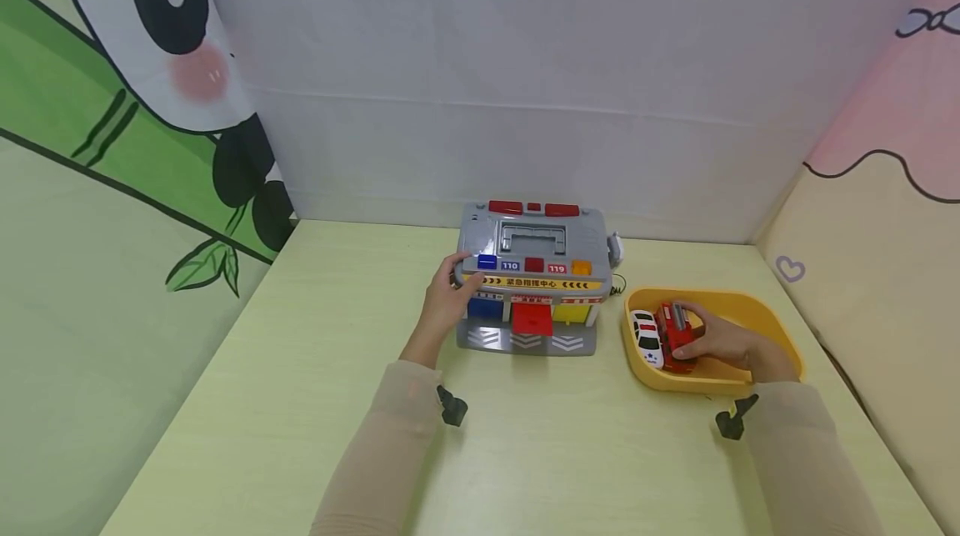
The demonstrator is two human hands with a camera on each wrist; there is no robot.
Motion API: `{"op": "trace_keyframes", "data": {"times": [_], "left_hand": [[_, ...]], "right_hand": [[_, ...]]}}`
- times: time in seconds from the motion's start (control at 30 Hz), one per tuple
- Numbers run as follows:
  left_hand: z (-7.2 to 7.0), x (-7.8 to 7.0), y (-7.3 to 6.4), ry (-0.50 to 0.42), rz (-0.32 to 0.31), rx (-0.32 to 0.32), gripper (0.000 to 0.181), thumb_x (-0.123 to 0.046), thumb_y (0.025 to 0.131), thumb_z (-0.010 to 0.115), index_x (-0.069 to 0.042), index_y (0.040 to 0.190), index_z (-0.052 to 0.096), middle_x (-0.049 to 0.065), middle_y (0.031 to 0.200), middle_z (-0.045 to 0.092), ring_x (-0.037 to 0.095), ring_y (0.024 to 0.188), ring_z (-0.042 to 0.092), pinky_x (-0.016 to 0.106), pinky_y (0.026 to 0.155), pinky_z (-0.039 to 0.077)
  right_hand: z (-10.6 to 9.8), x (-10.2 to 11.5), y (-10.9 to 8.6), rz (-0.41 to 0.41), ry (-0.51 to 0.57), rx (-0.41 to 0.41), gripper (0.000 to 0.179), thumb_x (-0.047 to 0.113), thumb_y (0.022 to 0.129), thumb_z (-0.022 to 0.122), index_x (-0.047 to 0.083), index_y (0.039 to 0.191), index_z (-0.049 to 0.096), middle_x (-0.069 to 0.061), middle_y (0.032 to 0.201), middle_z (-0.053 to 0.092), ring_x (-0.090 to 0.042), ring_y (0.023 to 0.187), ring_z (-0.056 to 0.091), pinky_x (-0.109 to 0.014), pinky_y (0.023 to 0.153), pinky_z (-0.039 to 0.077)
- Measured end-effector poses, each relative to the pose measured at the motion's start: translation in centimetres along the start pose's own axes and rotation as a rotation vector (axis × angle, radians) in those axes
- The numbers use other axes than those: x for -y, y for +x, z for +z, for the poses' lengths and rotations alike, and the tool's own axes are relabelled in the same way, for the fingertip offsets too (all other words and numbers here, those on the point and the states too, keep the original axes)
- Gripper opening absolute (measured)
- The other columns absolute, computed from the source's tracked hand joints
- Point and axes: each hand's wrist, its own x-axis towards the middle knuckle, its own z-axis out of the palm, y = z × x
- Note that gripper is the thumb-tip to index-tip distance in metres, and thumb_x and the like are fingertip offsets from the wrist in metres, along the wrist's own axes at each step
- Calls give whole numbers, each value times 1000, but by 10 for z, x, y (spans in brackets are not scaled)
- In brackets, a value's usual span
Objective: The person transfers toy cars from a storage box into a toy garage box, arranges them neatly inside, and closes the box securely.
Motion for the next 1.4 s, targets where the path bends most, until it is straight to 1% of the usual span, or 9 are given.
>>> {"op": "trace_keyframes", "data": {"times": [0.1,0.23,0.53,0.73,0.87,1.1,1.3,1.4], "left_hand": [[0,0,0,0,9,-3,50,-30,96,62,-17,141,45,15,138,49,30,123,49,46,101,43],[0,0,-1,-6,5,0,49,-30,96,62,-17,141,45,15,138,49,31,123,49,46,100,43],[-1,-1,-1,2,3,-1,49,-30,96,62,-17,141,45,15,138,49,30,123,49,45,100,44],[0,-1,-1,-4,-1,0,49,-29,97,62,-18,141,45,15,138,49,30,124,49,45,100,43],[0,-1,0,0,-1,-1,49,-30,97,62,-18,141,45,14,137,49,30,124,49,45,100,43],[0,-1,0,8,-4,4,50,-30,97,61,-18,142,43,14,139,48,30,125,48,46,100,43],[0,0,0,14,-7,1,50,-31,97,62,-18,141,44,14,139,48,30,125,48,46,101,43],[0,0,1,13,-10,1,50,-31,97,62,-18,142,44,14,139,48,31,124,48,46,100,43]], "right_hand": [[1,1,-1,-3,-11,-8,99,9,86,75,0,152,2,-36,135,28,-37,111,45,-30,88,47],[2,2,-1,4,-17,-14,98,10,86,76,0,151,3,-36,135,28,-37,112,44,-29,88,47],[2,0,-3,-8,-40,-34,99,11,86,75,-1,151,1,-37,132,34,-37,110,49,-33,90,48],[1,-1,-3,-23,-27,-22,99,9,86,76,-1,150,1,-37,129,39,-35,108,52,-34,89,49],[1,-2,-3,-28,-21,-16,98,9,87,74,-2,150,1,-37,130,38,-36,109,51,-35,90,49],[1,-4,-3,-35,1,-26,97,8,87,74,-1,150,1,-38,129,41,-34,108,55,-35,89,51],[0,-4,-5,-12,-36,-37,95,13,88,74,0,151,4,-35,127,45,-35,107,55,-35,89,50],[-1,-5,-6,-30,-41,-30,95,12,88,74,-1,151,3,-35,126,46,-36,107,56,-36,89,50]]}}
